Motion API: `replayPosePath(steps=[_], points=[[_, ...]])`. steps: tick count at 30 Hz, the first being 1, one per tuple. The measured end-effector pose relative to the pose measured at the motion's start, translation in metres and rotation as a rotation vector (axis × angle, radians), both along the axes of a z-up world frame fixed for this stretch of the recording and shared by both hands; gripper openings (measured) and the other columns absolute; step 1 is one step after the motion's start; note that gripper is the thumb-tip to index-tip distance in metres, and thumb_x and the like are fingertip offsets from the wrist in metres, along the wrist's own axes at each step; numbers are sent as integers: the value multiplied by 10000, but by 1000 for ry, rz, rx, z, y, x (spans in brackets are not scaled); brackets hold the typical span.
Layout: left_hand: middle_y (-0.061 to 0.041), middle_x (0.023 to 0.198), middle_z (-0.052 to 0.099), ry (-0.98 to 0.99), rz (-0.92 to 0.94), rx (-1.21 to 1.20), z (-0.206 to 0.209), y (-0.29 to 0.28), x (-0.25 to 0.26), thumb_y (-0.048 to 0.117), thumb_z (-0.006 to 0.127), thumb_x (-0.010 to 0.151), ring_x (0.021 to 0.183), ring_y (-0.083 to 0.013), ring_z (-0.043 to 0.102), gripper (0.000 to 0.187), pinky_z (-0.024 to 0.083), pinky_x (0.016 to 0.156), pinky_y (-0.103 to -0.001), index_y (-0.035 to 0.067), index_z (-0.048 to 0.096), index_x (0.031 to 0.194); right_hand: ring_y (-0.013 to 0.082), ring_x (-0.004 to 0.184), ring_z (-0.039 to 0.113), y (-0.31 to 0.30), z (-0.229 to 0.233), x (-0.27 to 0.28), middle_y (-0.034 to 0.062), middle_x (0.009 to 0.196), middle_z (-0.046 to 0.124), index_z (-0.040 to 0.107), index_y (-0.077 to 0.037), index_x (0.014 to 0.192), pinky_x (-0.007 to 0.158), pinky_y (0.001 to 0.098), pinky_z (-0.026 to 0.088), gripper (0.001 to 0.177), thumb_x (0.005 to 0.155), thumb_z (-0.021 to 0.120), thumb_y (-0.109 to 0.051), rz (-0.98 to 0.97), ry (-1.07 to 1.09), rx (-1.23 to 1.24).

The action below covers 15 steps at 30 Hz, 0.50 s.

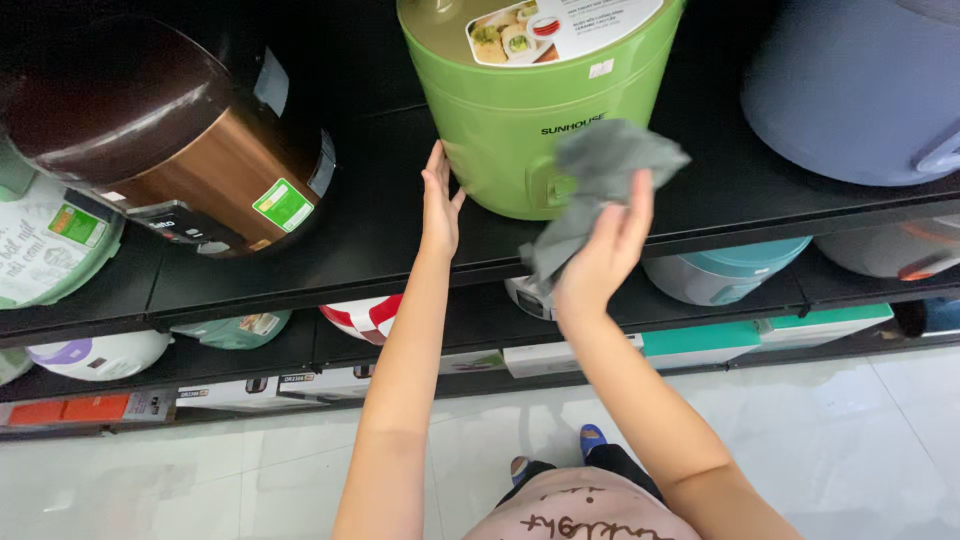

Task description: The person cleans rice cookers displayed on a shelf, wiping the lids, sides, and control panels of each rice cooker one by one with a cloth.

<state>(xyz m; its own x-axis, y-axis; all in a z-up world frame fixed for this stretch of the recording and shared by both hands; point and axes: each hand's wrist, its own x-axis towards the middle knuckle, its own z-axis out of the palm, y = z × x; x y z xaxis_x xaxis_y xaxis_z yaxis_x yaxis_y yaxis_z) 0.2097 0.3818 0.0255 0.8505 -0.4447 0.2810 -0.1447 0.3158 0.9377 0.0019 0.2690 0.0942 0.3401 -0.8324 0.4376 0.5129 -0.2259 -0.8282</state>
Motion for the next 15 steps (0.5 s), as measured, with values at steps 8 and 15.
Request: replayPosePath(steps=[8, 15], points=[[-138, 1750, 92, 0, -6, -27, -5, -1, 2, 797, 250, 955, 1623, -320, 10, 973, 149, 1248, -639, 134, 154, 1661, 430, 1628, 115, -6, -57, 71, 269, 1719, 133, 476, -68, 1575, 1329, 482, 172, 448, 1132, 470, 1, -221, 146, -449], [-145, 1751, 98, -12, -8, -29, -5, 1, 2, 800, 251, 959, 1624, -325, 17, 980, 159, 1250, -635, 123, 162, 1663, 505, 1506, 338, 1, -97, 50, 267, 1605, 390, 581, -30, 1438, 1252, 621, 267, 522, 935, 566, 108, -81, 322, -943]])
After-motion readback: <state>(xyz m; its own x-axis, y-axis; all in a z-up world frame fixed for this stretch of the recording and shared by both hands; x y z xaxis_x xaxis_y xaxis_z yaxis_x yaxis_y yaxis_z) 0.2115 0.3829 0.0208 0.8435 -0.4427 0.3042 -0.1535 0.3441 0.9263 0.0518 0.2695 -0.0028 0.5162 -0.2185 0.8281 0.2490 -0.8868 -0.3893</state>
